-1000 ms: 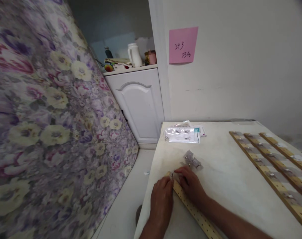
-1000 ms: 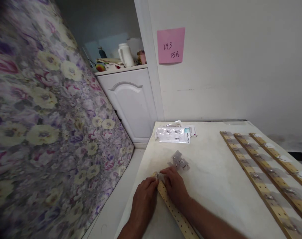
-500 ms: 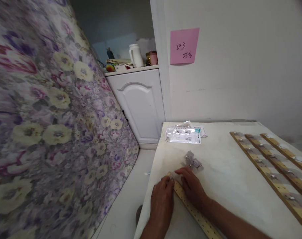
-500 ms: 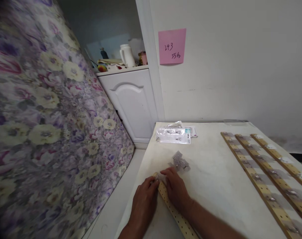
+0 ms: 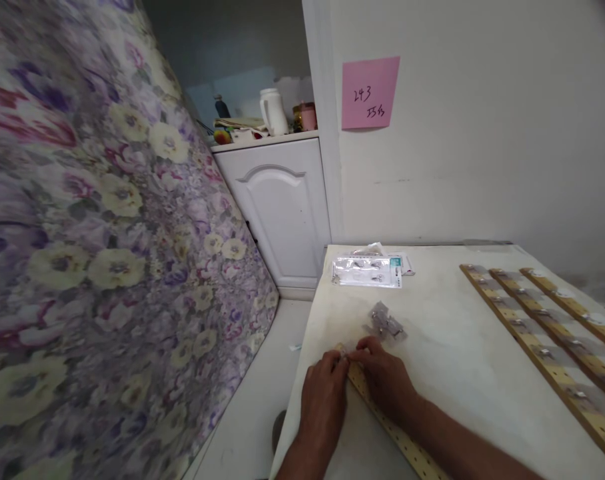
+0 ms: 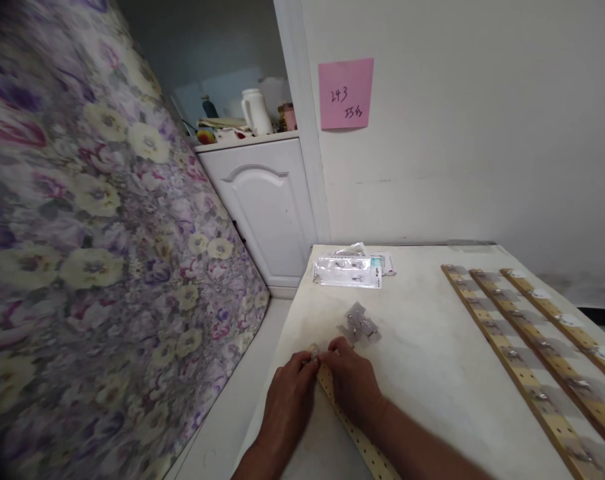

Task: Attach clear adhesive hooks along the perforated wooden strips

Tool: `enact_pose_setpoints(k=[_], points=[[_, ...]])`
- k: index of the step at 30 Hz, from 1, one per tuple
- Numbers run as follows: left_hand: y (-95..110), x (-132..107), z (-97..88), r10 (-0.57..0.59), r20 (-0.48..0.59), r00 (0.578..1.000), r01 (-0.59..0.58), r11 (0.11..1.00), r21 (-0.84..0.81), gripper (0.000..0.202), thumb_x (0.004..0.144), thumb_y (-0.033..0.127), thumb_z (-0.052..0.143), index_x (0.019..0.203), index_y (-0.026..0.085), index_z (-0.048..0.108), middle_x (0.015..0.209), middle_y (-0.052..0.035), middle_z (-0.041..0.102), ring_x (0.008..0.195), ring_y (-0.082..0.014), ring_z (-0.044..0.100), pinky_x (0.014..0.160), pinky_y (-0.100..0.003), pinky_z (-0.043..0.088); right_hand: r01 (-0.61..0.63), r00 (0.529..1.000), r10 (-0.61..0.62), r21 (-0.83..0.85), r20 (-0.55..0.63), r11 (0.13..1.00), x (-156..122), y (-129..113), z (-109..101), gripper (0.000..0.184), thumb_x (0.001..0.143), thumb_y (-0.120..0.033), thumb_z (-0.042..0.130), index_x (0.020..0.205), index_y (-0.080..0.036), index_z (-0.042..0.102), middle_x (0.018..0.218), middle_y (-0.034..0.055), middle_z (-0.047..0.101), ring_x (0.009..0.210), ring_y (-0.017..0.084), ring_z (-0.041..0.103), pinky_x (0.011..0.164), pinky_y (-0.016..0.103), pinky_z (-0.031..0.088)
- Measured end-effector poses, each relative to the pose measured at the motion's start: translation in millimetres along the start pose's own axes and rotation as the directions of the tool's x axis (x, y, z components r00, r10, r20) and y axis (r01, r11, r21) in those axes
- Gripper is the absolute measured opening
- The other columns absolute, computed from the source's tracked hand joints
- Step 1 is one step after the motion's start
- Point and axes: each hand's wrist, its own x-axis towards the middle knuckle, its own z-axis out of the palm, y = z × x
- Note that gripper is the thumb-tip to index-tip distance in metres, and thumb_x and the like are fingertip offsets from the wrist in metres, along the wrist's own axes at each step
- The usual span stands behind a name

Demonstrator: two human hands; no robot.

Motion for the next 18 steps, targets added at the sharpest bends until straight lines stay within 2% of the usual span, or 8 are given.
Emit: enact_pose_setpoints(k=[3,7,10,12,15,18], points=[[-2,-2,-2.3,-0.022,0.008,1.0,0.023,0.997,-0.08,0.036,0.087,0.015,0.039,0.113,0.027,0.062,0.117,-0.006,0.062,0.101,-0.0218,0.058,0.084,-0.035,0.044,0.021,1.0,-0.02,0.039,-0.021,0.999,-1,4,1,0.03,0.086,-0.018,0.042,0.105,-0.029,0.064,0.105,0.0051,0.058,0.079,0.015,0.063,0.071,0.026,0.048],[-4,-8,-4.7,-0.073,0.015,0.997,0.075,0.972,-0.224,0.035,0.086,0.019,0.041,0.115,0.027,0.06,0.123,-0.0067,0.059,0.108,-0.0232,0.056,0.09,-0.039,0.046,0.071,0.984,-0.039,0.186,-0.172,0.98,-3,12,5,0.03,0.089,-0.017,0.038,0.108,-0.022,0.06,0.095,0.0063,0.061,0.082,0.017,0.061,0.074,0.028,0.049],[-4,-10,-10.4,-0.046,-0.025,0.999,0.037,0.955,-0.295,0.035,0.083,0.014,0.04,0.108,0.026,0.062,0.125,-0.0063,0.056,0.109,-0.0208,0.056,0.09,-0.036,0.046,0.085,0.964,-0.012,0.263,-0.267,0.961,-2,14,3,0.024,0.089,-0.02,0.04,0.101,-0.021,0.061,0.09,0.0057,0.062,0.081,0.018,0.06,0.074,0.029,0.049],[-5,-8,-16.3,-0.052,-0.107,0.993,0.011,0.934,-0.356,0.034,0.08,0.01,0.037,0.097,0.023,0.063,0.115,-0.0063,0.058,0.103,-0.0183,0.056,0.086,-0.032,0.046,0.054,0.951,0.037,0.282,-0.308,0.958,0,15,-3,0.021,0.088,-0.022,0.043,0.098,-0.021,0.061,0.087,0.0052,0.062,0.079,0.018,0.059,0.072,0.029,0.048],[-10,-3,-23.3,-0.153,-0.251,0.956,0.016,0.879,-0.476,0.028,0.078,0.008,0.034,0.082,0.02,0.059,0.092,-0.0042,0.057,0.089,-0.0163,0.056,0.077,-0.027,0.045,-0.06,0.924,0.16,0.284,-0.346,0.957,4,25,-20,0.017,0.087,-0.028,0.046,0.092,-0.02,0.06,0.078,0.0034,0.062,0.069,0.017,0.056,0.064,0.028,0.046],[-12,0,-23.4,-0.223,-0.292,0.93,0.015,0.816,-0.578,0.021,0.078,0.01,0.035,0.075,0.02,0.053,0.079,-0.0009,0.053,0.075,-0.0146,0.053,0.069,-0.025,0.043,-0.158,0.87,0.273,0.291,-0.412,0.944,5,45,-36,0.019,0.085,-0.033,0.047,0.088,-0.019,0.06,0.074,0.0027,0.062,0.064,0.016,0.054,0.061,0.028,0.044]])
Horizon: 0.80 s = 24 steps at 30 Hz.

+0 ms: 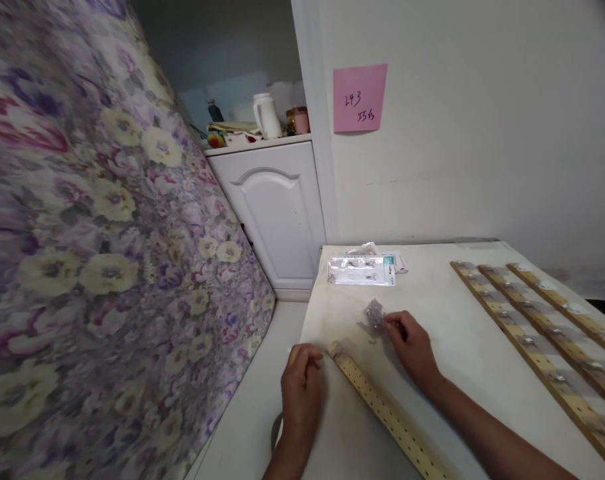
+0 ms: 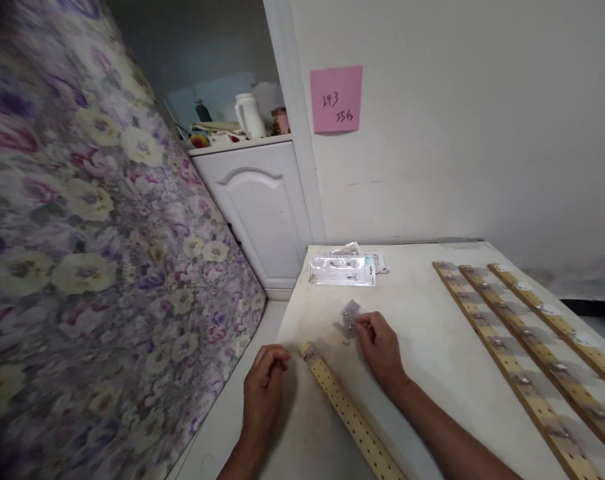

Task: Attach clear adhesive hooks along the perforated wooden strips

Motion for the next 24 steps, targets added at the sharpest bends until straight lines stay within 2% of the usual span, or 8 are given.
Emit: enact_pose_setpoints(k=[2,4,7,10,12,15,21,24], points=[[1,-3,4.3,0.004,0.045,0.999,-0.001,0.998,-0.057,0.02,0.079,0.01,0.036,0.074,0.02,0.052,0.077,-0.0002,0.052,0.074,-0.0144,0.052,0.069,-0.025,0.042,-0.042,0.999,0.041,-0.024,-0.033,0.999,5,12,-9,0.021,0.084,-0.034,0.048,0.086,-0.018,0.061,0.074,0.0034,0.062,0.064,0.017,0.054,0.061,0.028,0.044],[6,-11,11.7,0.047,0.151,0.987,-0.031,0.994,-0.104,0.019,0.08,0.01,0.037,0.073,0.02,0.052,0.079,-0.0006,0.053,0.078,-0.0148,0.053,0.072,-0.025,0.041,-0.068,0.997,0.067,-0.047,-0.028,0.997,7,22,-13,0.021,0.082,-0.034,0.048,0.084,-0.018,0.062,0.074,0.0035,0.062,0.064,0.017,0.055,0.061,0.029,0.045],[15,-27,25.2,0.116,0.328,0.938,-0.067,0.985,-0.157,0.017,0.08,0.011,0.04,0.072,0.02,0.051,0.078,-0.0008,0.052,0.077,-0.0147,0.052,0.07,-0.025,0.041,-0.076,0.997,0.076,-0.08,-0.004,0.994,5,30,-11,0.022,0.081,-0.033,0.05,0.089,-0.017,0.063,0.077,0.0031,0.062,0.066,0.017,0.056,0.063,0.03,0.046],[20,-39,37.0,0.15,0.426,0.892,-0.088,0.983,-0.163,0.017,0.078,0.009,0.04,0.069,0.02,0.05,0.077,-0.0009,0.052,0.073,-0.0141,0.051,0.067,-0.024,0.04,-0.051,0.999,0.053,-0.139,0.01,0.989,5,30,-6,0.027,0.077,-0.031,0.053,0.099,-0.019,0.063,0.084,0.0023,0.061,0.066,0.016,0.057,0.065,0.03,0.047],[20,-43,42.4,0.16,0.453,0.877,-0.101,0.983,-0.151,0.017,0.077,0.008,0.04,0.069,0.02,0.049,0.077,-0.0011,0.052,0.073,-0.014,0.051,0.067,-0.024,0.04,-0.034,0.999,0.037,-0.169,0.012,0.985,6,30,-3,0.028,0.076,-0.029,0.054,0.101,-0.02,0.063,0.086,0.0021,0.06,0.069,0.016,0.057,0.066,0.03,0.047],[16,-45,46.9,0.169,0.464,0.869,-0.121,0.984,-0.131,0.017,0.074,0.006,0.04,0.068,0.021,0.047,0.076,-0.0012,0.053,0.073,-0.014,0.051,0.066,-0.024,0.039,-0.026,1.0,0.027,-0.184,0.006,0.983,8,31,-3,0.022,0.078,-0.029,0.052,0.093,-0.021,0.066,0.086,0.0023,0.059,0.073,0.017,0.058,0.068,0.03,0.047],[14,-44,49.1,0.164,0.468,0.868,-0.123,0.985,-0.117,0.018,0.071,0.003,0.039,0.068,0.021,0.045,0.076,-0.0004,0.052,0.072,-0.013,0.051,0.065,-0.023,0.038,-0.009,0.998,0.005,-0.07,-0.068,0.998,11,36,-6,0.02,0.083,-0.03,0.048,0.079,-0.018,0.064,0.083,0.0046,0.058,0.071,0.018,0.057,0.065,0.03,0.047],[13,-45,49.3,0.167,0.457,0.873,-0.118,0.984,-0.133,0.017,0.075,0.006,0.04,0.068,0.02,0.044,0.076,0.0,0.051,0.072,-0.0127,0.051,0.065,-0.023,0.038,-0.008,0.998,0.002,-0.094,-0.058,0.996,11,35,-4,0.022,0.08,-0.031,0.053,0.094,-0.018,0.064,0.092,0.0049,0.059,0.066,0.015,0.056,0.065,0.03,0.048]])
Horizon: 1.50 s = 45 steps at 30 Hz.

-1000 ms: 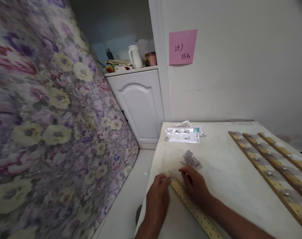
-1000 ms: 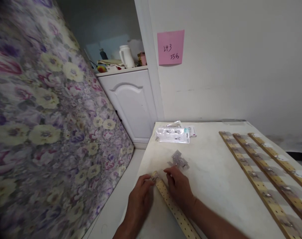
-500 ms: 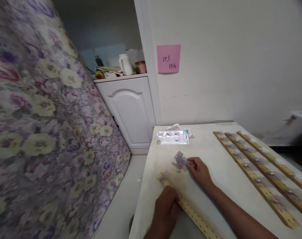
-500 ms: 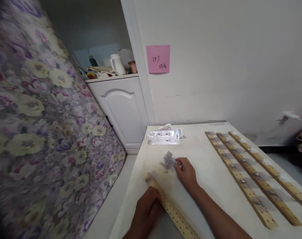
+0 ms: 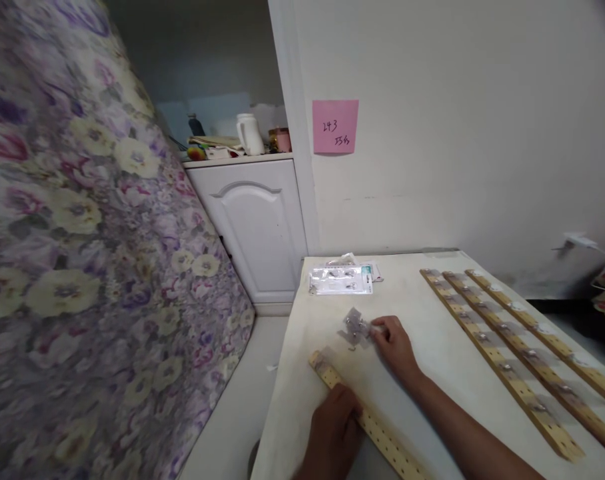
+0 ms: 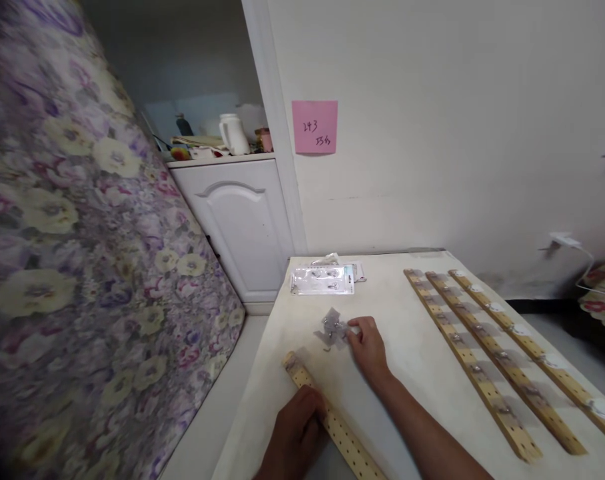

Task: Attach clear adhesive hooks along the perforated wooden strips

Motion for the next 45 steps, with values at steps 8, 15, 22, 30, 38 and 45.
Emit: enact_pose_setpoints(k=[8,15,22,30,38,45], points=[[3,2,-2.0,-0.019,0.003,1.0,0.019,1.0,-0.014,0.018,0.073,0.005,0.039,0.068,0.02,0.046,0.075,0.0003,0.052,0.071,-0.0125,0.051,0.065,-0.022,0.039,-0.032,0.989,0.046,-0.102,0.14,0.994,-1,-8,-1,0.012,0.076,-0.026,0.053,0.081,-0.022,0.063,0.081,-0.001,0.062,0.065,0.015,0.057,0.06,0.026,0.042],[4,1,-4.0,-0.029,-0.001,1.0,0.029,0.999,-0.042,0.016,0.074,0.007,0.041,0.068,0.02,0.047,0.075,0.0,0.053,0.071,-0.0129,0.052,0.066,-0.022,0.039,-0.123,0.986,0.093,0.222,0.14,0.967,0,-6,-10,0.018,0.079,-0.034,0.055,0.078,-0.018,0.063,0.066,-0.0003,0.06,0.06,0.015,0.052,0.057,0.025,0.04],[9,4,-7.3,-0.174,-0.061,0.983,0.165,0.977,-0.132,0.016,0.083,0.019,0.042,0.085,0.02,0.058,0.079,-0.0013,0.059,0.073,-0.0143,0.053,0.067,-0.024,0.041,-0.314,0.929,0.135,0.54,0.346,0.781,-4,-8,-14,0.026,0.071,-0.039,0.07,0.078,-0.016,0.061,0.053,-0.0061,0.051,0.041,0.007,0.041,0.041,0.02,0.031],[12,9,-7.2,-0.419,0.003,0.908,0.379,0.818,-0.432,0.035,0.083,0.039,0.052,0.111,0.017,0.054,0.082,-0.0028,0.064,0.07,-0.0154,0.059,0.066,-0.025,0.045,-0.364,0.834,-0.016,0.571,0.552,0.736,-31,-52,-8,0.016,0.072,-0.028,0.071,0.074,-0.017,0.059,0.051,-0.004,0.059,0.047,0.011,0.056,0.049,0.022,0.043],[7,11,-12.3,-0.48,-0.023,0.877,0.406,0.765,-0.5,0.024,0.081,0.042,0.054,0.079,0.018,0.057,0.071,0.0,0.063,0.07,-0.0161,0.059,0.063,-0.024,0.043,-0.327,0.792,-0.1,0.557,0.602,0.763,-43,-65,-6,0.013,0.07,-0.024,0.073,0.074,-0.016,0.065,0.065,-0.0009,0.062,0.059,0.011,0.057,0.055,0.022,0.044],[3,9,-7.9,-0.561,0.109,0.821,0.491,0.594,-0.637,0.032,0.079,0.048,0.054,0.071,0.018,0.05,0.056,0.002,0.061,0.04,-0.01,0.051,0.041,-0.02,0.031,-0.326,0.84,-0.05,0.577,0.54,0.749,-33,-55,-9,0.023,0.081,-0.039,0.063,0.08,-0.016,0.059,0.05,-0.0067,0.048,0.039,0.005,0.041,0.04,0.019,0.03]])
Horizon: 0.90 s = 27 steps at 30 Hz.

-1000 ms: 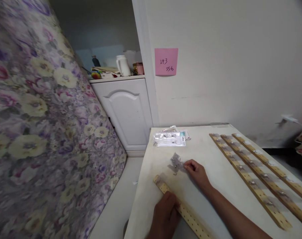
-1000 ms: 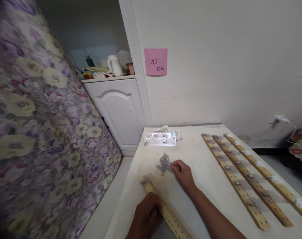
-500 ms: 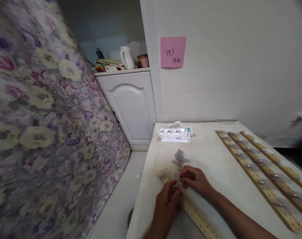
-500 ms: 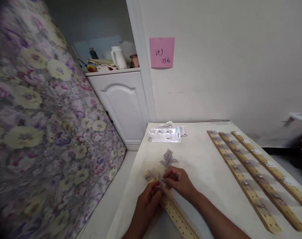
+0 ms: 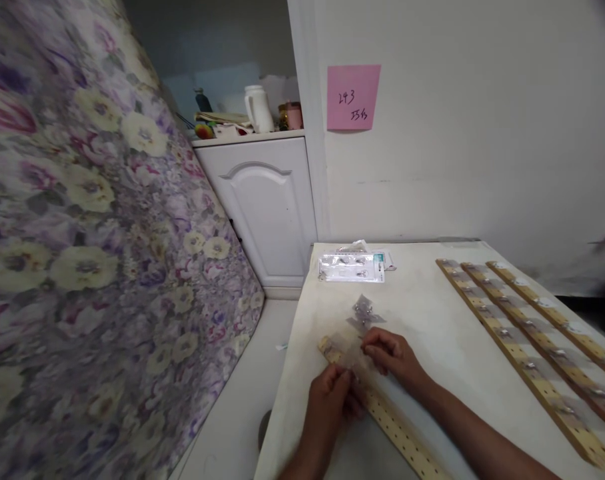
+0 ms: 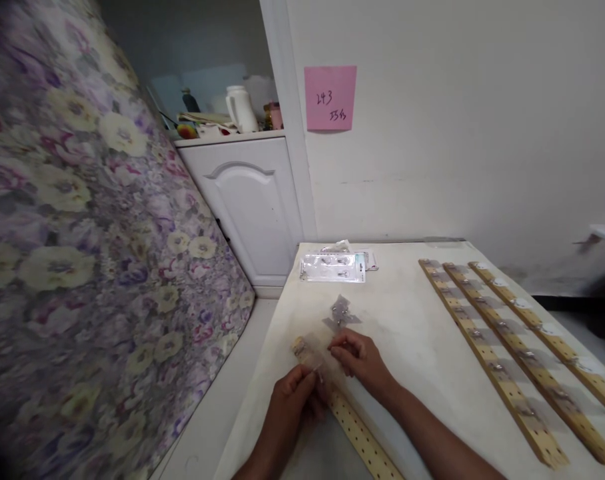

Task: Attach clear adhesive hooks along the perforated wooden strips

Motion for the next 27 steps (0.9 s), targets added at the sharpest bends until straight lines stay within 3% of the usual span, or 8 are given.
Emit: enact_pose_setpoints(k=[5,11,22,27], points=[[-2,1,-2.7,0.005,-0.012,1.0,-0.005,1.0,-0.014,0.035,0.079,0.051,0.055,0.069,0.018,0.05,0.054,0.0027,0.059,0.037,-0.0083,0.048,0.039,-0.02,0.026,-0.127,0.986,0.125,0.016,0.106,0.992,0,9,3,0.029,0.078,-0.043,0.064,0.077,-0.015,0.057,0.056,-0.0045,0.055,0.037,0.005,0.044,0.036,0.018,0.032],[-1,0,-3.5,0.037,-0.064,0.997,-0.038,0.999,-0.015,0.036,0.079,0.05,0.056,0.067,0.017,0.051,0.053,0.0031,0.057,0.037,-0.0069,0.045,0.039,-0.02,0.025,-0.187,0.951,0.17,0.041,0.26,0.982,-4,9,9,0.027,0.077,-0.04,0.067,0.077,-0.015,0.057,0.056,-0.0026,0.061,0.042,0.009,0.054,0.04,0.019,0.04],[0,-4,0.4,-0.006,0.0,1.0,0.006,0.999,0.047,0.027,0.079,0.043,0.054,0.072,0.017,0.053,0.055,0.0018,0.059,0.037,-0.0075,0.046,0.038,-0.019,0.027,-0.221,0.967,0.213,0.044,0.138,0.974,1,15,9,0.03,0.077,-0.045,0.064,0.077,-0.016,0.055,0.047,-0.005,0.058,0.036,0.009,0.052,0.038,0.018,0.036],[6,-5,-2.8,0.029,-0.049,0.998,-0.024,0.994,0.103,0.028,0.079,0.045,0.055,0.07,0.018,0.051,0.054,0.0045,0.056,0.038,-0.007,0.045,0.04,-0.019,0.028,-0.217,0.969,0.213,0.016,0.124,0.976,0,14,7,0.029,0.077,-0.044,0.064,0.073,-0.018,0.052,0.044,-0.0068,0.055,0.035,0.008,0.05,0.036,0.018,0.034]])
